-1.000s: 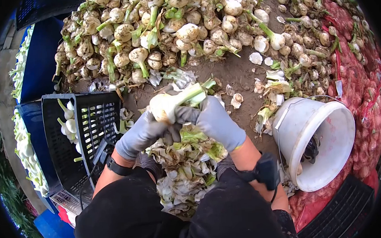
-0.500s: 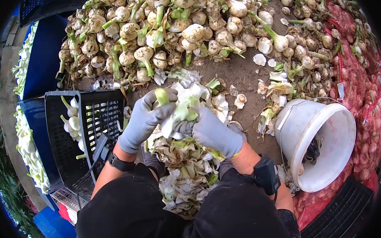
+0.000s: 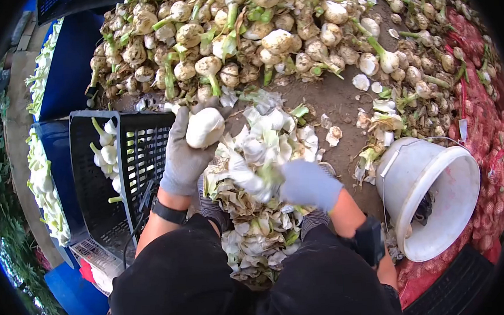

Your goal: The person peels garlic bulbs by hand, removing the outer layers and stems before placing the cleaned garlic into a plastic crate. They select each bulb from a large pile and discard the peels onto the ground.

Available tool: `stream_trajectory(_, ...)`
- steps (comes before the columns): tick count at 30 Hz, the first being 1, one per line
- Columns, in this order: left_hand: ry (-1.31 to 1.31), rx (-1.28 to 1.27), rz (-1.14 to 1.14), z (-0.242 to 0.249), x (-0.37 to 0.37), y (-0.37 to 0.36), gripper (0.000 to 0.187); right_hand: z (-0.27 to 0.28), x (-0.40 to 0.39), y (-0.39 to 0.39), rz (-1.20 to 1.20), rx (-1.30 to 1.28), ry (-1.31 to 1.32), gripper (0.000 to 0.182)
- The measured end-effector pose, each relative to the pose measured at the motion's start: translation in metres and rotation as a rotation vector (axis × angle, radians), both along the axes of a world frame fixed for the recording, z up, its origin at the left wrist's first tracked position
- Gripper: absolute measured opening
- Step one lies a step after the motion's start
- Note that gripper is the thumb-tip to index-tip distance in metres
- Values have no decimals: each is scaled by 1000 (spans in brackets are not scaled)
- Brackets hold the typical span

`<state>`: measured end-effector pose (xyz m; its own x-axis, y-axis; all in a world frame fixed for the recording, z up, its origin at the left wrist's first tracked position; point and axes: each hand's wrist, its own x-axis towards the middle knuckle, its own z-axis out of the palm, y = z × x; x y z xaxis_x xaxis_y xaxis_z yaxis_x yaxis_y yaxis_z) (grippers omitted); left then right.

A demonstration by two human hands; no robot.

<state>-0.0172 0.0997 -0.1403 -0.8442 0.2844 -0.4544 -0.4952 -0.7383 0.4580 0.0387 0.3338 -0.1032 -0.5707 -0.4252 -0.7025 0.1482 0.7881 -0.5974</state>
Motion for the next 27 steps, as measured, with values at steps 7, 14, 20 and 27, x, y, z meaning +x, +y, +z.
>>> stream_trajectory(7,-7,-76,66,-39,-5,-27,51,49,-9,43,-69,-1034,-270,20)
stream_trajectory(14,-185,123,177,-12,-7,-28,42,36,3,68,-285,-1095,-87,32)
stream_trajectory(20,623,-1159,407,79,3,-63,29,14,-22,25,-25,6,492,44)
stream_trajectory(27,663,-1388,441,129,14,-68,44,-36,-150,15,-199,368,1206,40)
